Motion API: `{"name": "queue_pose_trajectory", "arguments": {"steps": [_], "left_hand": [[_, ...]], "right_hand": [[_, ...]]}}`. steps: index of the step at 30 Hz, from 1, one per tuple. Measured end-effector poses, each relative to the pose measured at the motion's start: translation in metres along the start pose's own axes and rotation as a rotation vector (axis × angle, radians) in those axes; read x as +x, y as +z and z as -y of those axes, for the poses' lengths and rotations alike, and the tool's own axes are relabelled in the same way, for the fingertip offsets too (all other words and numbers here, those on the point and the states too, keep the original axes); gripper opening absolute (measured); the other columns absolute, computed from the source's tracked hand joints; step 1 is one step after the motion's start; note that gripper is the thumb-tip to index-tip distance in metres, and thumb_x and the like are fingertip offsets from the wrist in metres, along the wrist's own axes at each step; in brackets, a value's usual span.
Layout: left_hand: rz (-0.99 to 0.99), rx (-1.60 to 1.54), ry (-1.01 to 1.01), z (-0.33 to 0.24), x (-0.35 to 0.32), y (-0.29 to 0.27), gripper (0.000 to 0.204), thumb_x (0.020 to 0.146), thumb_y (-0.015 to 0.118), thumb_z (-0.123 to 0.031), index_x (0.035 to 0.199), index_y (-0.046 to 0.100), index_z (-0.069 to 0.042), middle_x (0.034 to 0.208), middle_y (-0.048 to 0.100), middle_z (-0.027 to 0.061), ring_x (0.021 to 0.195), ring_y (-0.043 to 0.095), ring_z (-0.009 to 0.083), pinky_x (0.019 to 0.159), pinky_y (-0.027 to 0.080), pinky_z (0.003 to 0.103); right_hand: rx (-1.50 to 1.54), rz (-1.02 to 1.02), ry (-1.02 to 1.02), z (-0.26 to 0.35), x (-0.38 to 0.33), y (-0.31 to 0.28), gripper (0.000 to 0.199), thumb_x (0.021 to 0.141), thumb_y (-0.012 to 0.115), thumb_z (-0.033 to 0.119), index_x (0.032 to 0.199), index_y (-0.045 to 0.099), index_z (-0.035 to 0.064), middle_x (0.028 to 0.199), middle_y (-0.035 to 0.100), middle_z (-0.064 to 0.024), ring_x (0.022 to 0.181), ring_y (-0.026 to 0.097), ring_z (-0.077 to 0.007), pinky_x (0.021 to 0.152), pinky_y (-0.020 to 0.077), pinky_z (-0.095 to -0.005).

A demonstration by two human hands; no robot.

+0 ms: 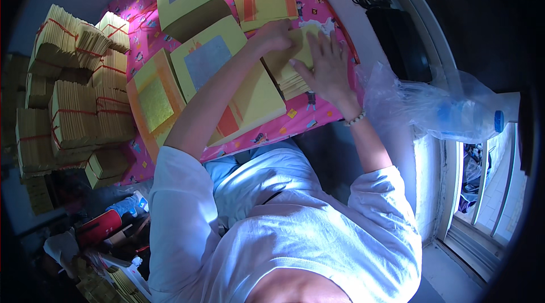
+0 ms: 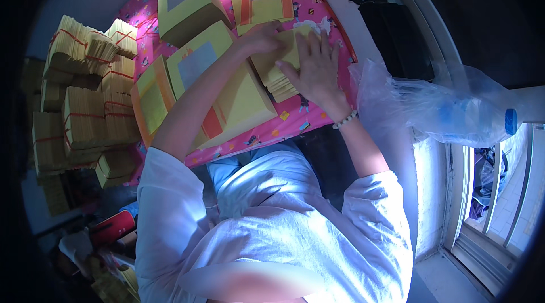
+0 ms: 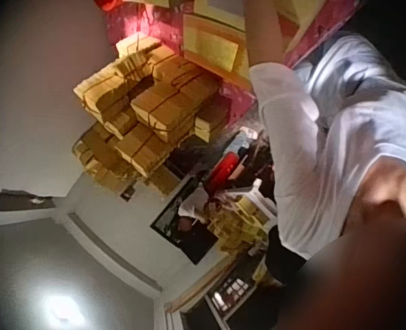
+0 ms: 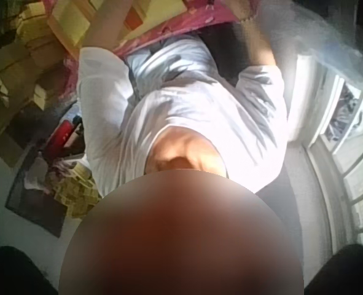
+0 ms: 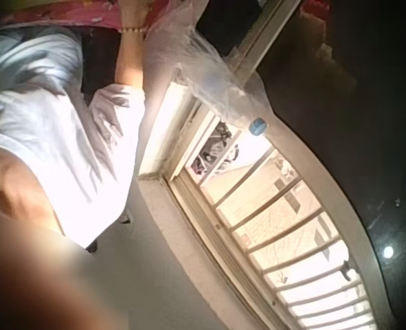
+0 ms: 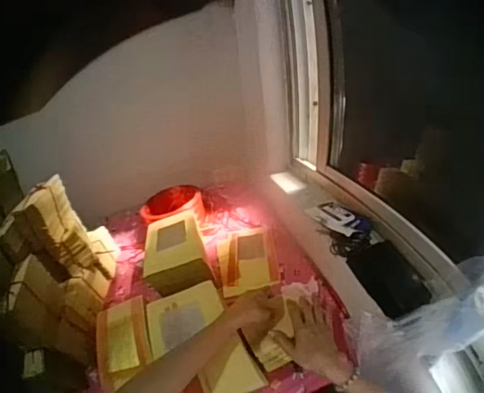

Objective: The person repeatedly folds yellow paper sheets by hand, aligning edges and creasing them to form small packets. They place each finished packet onto a growing stack on the table. The workspace is a table covered with a pink patterned cloth, surrounded by large stacks of similar yellow paper.

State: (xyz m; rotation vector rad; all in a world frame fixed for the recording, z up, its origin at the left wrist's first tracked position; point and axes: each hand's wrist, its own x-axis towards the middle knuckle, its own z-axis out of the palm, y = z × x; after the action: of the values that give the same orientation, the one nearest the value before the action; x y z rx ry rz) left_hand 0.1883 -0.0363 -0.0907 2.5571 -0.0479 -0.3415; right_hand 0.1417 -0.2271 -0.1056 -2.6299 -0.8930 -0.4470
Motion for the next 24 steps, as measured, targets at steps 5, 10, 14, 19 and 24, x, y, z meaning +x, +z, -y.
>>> {"name": "queue_pose_trajectory", "arguments": {"steps": [5, 10, 14, 19, 24], "left_hand": [[-0.042, 0.146, 0.072, 0.010, 0.005, 0.014, 0.057, 0.071, 0.073, -0.029, 0.117, 0.054, -0.001, 0.111, 0.062, 0.0195, 0.105, 0.060, 0.0332, 0.090, 0.047, 0.041], [-0.028, 0.295, -0.007, -0.011, -0.003, 0.016, 0.057, 0.075, 0.073, -0.030, 0.119, 0.051, -0.002, 0.110, 0.061, 0.0196, 0.105, 0.059, 0.0338, 0.090, 0.048, 0.043], [-0.060, 0.395, -0.054, -0.029, -0.018, 0.006, 0.052, 0.077, 0.072, -0.029, 0.119, 0.053, -0.005, 0.109, 0.059, 0.0190, 0.107, 0.058, 0.0341, 0.088, 0.050, 0.043], [-0.317, 0.312, 0.025, -0.033, -0.036, -0.006, 0.042, 0.081, 0.069, -0.024, 0.117, 0.057, -0.008, 0.107, 0.060, 0.0160, 0.105, 0.059, 0.0323, 0.085, 0.050, 0.042], [-0.439, -0.042, 0.178, -0.036, -0.099, -0.033, 0.030, 0.083, 0.066, -0.013, 0.111, 0.059, -0.007, 0.100, 0.062, 0.0130, 0.096, 0.062, 0.0280, 0.082, 0.050, 0.039]], "right_hand": [[0.066, 0.033, 0.007, -0.005, -0.021, 0.015, 0.072, 0.086, 0.054, 0.054, 0.139, 0.041, 0.0067, 0.142, 0.035, -0.0232, 0.138, 0.022, -0.0422, 0.109, 0.0159, -0.0616], [0.101, -0.001, 0.030, -0.006, -0.025, 0.022, 0.072, 0.086, 0.054, 0.054, 0.139, 0.041, 0.0084, 0.145, 0.033, -0.0219, 0.139, 0.020, -0.0416, 0.109, 0.0158, -0.0614], [0.108, 0.030, 0.033, -0.007, -0.023, 0.019, 0.072, 0.085, 0.054, 0.056, 0.138, 0.043, 0.0078, 0.144, 0.033, -0.0230, 0.139, 0.020, -0.0421, 0.108, 0.0147, -0.0616], [0.069, 0.066, 0.018, -0.006, -0.006, 0.006, 0.070, 0.085, 0.054, 0.057, 0.132, 0.050, 0.0058, 0.141, 0.037, -0.0245, 0.138, 0.020, -0.0433, 0.109, 0.0123, -0.0623], [0.079, 0.070, 0.018, 0.000, 0.004, -0.008, 0.065, 0.087, 0.054, 0.057, 0.126, 0.057, 0.0048, 0.139, 0.040, -0.0237, 0.138, 0.020, -0.0431, 0.109, 0.0105, -0.0622]]}}
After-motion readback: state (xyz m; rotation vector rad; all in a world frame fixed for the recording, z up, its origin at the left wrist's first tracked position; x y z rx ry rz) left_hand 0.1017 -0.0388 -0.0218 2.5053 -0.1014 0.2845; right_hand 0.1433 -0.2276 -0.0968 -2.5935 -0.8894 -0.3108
